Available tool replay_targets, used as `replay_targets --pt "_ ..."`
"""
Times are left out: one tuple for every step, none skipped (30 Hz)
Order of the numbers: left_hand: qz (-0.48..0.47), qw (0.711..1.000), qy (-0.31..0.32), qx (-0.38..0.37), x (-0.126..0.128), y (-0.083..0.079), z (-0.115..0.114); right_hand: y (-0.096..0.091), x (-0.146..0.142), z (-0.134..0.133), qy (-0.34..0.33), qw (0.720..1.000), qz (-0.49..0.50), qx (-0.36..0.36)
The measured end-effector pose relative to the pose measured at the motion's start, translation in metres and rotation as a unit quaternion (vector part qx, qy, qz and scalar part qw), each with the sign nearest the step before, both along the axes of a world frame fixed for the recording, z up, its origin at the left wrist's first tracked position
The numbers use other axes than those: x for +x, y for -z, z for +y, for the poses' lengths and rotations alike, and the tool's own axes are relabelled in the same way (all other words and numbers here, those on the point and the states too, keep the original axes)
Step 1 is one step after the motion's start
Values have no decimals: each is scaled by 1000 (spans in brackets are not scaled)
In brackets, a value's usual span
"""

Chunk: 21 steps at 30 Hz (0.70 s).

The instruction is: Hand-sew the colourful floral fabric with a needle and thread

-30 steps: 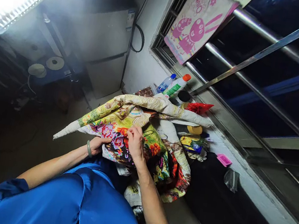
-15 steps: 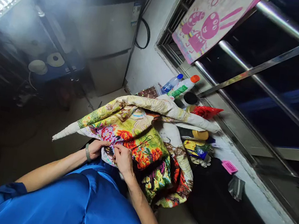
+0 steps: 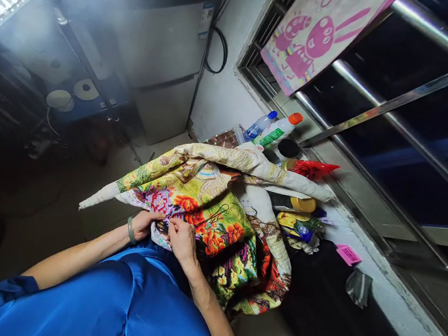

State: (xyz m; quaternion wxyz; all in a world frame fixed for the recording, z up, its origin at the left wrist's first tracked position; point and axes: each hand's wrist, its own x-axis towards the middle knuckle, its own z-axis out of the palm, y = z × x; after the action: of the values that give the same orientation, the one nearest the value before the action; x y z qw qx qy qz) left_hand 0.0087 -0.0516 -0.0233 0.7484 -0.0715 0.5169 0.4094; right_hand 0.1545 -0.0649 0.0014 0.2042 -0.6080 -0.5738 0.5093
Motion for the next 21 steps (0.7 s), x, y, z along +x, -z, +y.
replay_targets --pt "0 1000 0 1 0 0 0 0 0 0 -2 1000 -3 2" --pt "0 1000 1 1 0 -1 0 0 -1 0 -5 1000 -5 2" --pt "-1 1000 3 0 0 -1 0 0 -1 1 -6 1000 -9 2" --pt "-2 1000 6 -2 0 -1 0 0 -2 1 -6 1000 -13 1" --pt "-2 1000 8 -4 0 -1 0 0 -3 1 -5 1000 -15 -1" --pt "-2 1000 9 -5 -1 0 0 0 -3 1 -3 1000 -16 -2" --pt "-2 1000 10 -6 -1 0 0 0 -4 1 0 1000 -15 -4" --pt "-2 1000 11 -6 -1 1 0 1 -4 1 5 1000 -9 -8" --pt "-2 1000 13 -8 -1 2 0 1 -4 1 11 1000 -1 -15" --pt "-2 1000 17 -12 -1 3 0 2 -4 1 17 999 9 -28" --pt "-1 1000 21 -17 -1 5 0 3 -4 2 21 999 19 -41" --pt "1 999 25 -23 -1 6 0 4 -3 2 24 998 26 -50" --pt "2 999 27 -26 -1 8 -1 5 -2 2 26 998 27 -50" --pt "3 999 27 -28 -1 10 -1 6 -1 3 27 999 25 -38" --pt "2 999 28 -29 -1 11 -1 6 0 3 27 999 19 -18" --pt "-2 999 30 -32 -1 12 -1 7 1 4 27 1000 14 4" --pt "-8 999 35 -35 -1 13 -1 8 2 4 27 999 10 22" --pt "-14 998 41 -39 -1 13 -1 8 3 4 27 999 10 32" --pt "-18 998 48 -44 -1 13 -1 9 4 4 27 999 13 33" --pt "-20 997 54 -49 -1 13 -1 9 5 5 28 999 16 30" --pt "-20 997 59 -52 -1 13 0 10 5 5 30 999 20 26"
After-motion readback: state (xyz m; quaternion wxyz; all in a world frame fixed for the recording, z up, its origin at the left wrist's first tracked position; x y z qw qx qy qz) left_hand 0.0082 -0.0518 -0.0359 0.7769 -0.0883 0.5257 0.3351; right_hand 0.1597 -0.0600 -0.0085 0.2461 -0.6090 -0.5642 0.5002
